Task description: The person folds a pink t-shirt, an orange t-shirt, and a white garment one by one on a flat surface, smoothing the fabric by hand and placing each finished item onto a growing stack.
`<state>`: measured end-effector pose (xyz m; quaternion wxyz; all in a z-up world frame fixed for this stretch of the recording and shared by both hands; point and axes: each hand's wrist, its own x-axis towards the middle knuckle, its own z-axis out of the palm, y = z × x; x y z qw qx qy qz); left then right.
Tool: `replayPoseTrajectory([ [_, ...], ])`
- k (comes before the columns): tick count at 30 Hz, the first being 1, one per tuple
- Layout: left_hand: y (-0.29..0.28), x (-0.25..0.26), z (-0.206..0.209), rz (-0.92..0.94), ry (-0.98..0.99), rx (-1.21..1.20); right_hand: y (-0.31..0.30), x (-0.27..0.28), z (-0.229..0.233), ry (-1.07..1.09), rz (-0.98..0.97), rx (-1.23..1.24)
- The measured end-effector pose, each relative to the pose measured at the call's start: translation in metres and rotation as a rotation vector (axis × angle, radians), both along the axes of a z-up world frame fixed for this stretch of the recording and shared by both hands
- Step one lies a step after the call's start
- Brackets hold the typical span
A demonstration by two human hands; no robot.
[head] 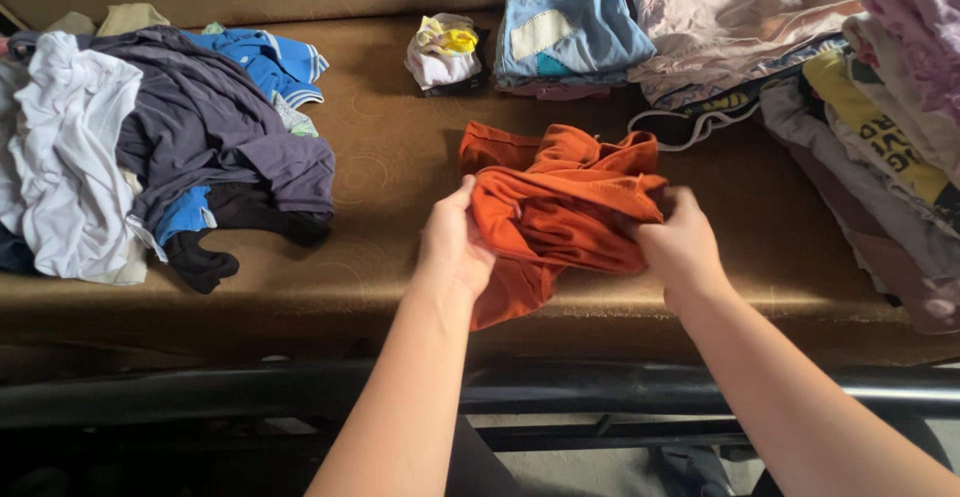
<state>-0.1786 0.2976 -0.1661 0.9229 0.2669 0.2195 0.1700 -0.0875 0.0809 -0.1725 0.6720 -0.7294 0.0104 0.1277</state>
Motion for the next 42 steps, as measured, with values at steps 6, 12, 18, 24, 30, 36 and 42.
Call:
replayPoseTrajectory([
  [6, -0.040, -0.007, 0.027, 0.028, 0.033, 0.851, 0.022, -0.049, 0.029, -0.951, 0.090, -0.325],
  [12, -0.100, -0.015, 0.047, 0.121, 0.460, 1.434, 0.050, -0.031, -0.007, -0.037, 0.170, 0.607],
  [18, -0.142, -0.045, 0.050, 0.050, 0.215, 1.470, 0.013, 0.041, -0.046, 0.063, 0.199, 0.797],
  [24, -0.150, -0.056, 0.053, 0.007, 0.116, 1.526, 0.001, 0.054, -0.010, 0.084, 0.332, 0.848],
  [30, -0.110, -0.006, 0.045, -0.009, 0.127, 1.603, -0.004, 0.043, 0.013, 0.077, 0.493, 0.478],
  [36, -0.077, 0.001, 0.027, -0.010, 0.341, 1.763, -0.030, 0.057, 0.008, 0.021, 0.191, 0.069],
  [42, -0.092, -0.007, 0.013, -0.393, -0.376, 1.031, -0.039, 0.048, 0.039, 0.130, 0.242, 0.814],
])
